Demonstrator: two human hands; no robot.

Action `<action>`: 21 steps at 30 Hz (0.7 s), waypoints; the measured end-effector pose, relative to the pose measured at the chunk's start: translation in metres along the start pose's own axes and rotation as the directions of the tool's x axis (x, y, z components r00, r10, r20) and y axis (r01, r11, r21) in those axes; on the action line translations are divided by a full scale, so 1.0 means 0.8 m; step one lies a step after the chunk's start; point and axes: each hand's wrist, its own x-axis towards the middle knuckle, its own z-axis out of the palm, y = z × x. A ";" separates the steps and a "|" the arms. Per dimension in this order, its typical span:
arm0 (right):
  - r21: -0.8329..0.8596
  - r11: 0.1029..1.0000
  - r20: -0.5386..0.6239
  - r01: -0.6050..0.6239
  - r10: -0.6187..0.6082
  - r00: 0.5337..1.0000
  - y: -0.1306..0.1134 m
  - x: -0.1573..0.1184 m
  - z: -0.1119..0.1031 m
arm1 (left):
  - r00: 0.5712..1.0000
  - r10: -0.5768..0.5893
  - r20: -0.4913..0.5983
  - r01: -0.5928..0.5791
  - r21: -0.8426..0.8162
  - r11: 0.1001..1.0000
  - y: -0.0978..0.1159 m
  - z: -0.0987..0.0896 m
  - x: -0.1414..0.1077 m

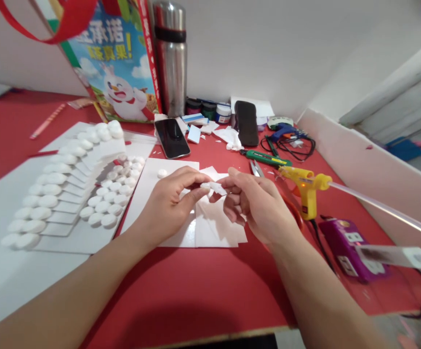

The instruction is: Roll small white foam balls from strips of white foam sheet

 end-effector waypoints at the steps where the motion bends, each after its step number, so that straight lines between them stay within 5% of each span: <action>1: -0.052 0.998 0.002 0.016 -0.016 1.000 0.000 0.000 0.000 | 1.000 0.019 -0.001 -0.019 0.026 0.999 0.000 0.000 0.000; 5: -0.349 0.928 -0.011 0.133 -0.146 0.989 0.004 -0.001 0.001 | 0.995 0.101 -0.006 -0.100 0.111 0.989 -0.002 0.000 0.000; 11: -0.565 0.777 0.013 0.278 -0.328 0.945 0.013 -0.002 0.001 | 0.996 0.087 -0.003 -0.086 0.105 0.991 -0.002 0.003 0.001; 13: -0.675 0.650 0.037 0.348 -0.441 0.897 0.016 -0.004 0.003 | 0.999 0.040 -0.018 -0.039 0.065 0.997 -0.001 0.004 0.000; 18: -0.890 0.164 0.232 0.426 -0.642 0.730 0.022 -0.010 0.011 | 0.996 -0.084 -0.029 0.083 -0.054 0.995 0.003 0.007 -0.001; 20: -0.906 0.096 0.261 0.412 -0.639 0.723 0.021 -0.011 0.012 | 0.994 -0.106 -0.019 0.104 -0.084 0.991 0.004 0.006 -0.001; 21: -0.901 0.132 0.244 0.414 -0.634 0.734 0.020 -0.011 0.012 | 0.995 -0.103 -0.016 0.101 -0.087 0.991 0.005 0.005 0.000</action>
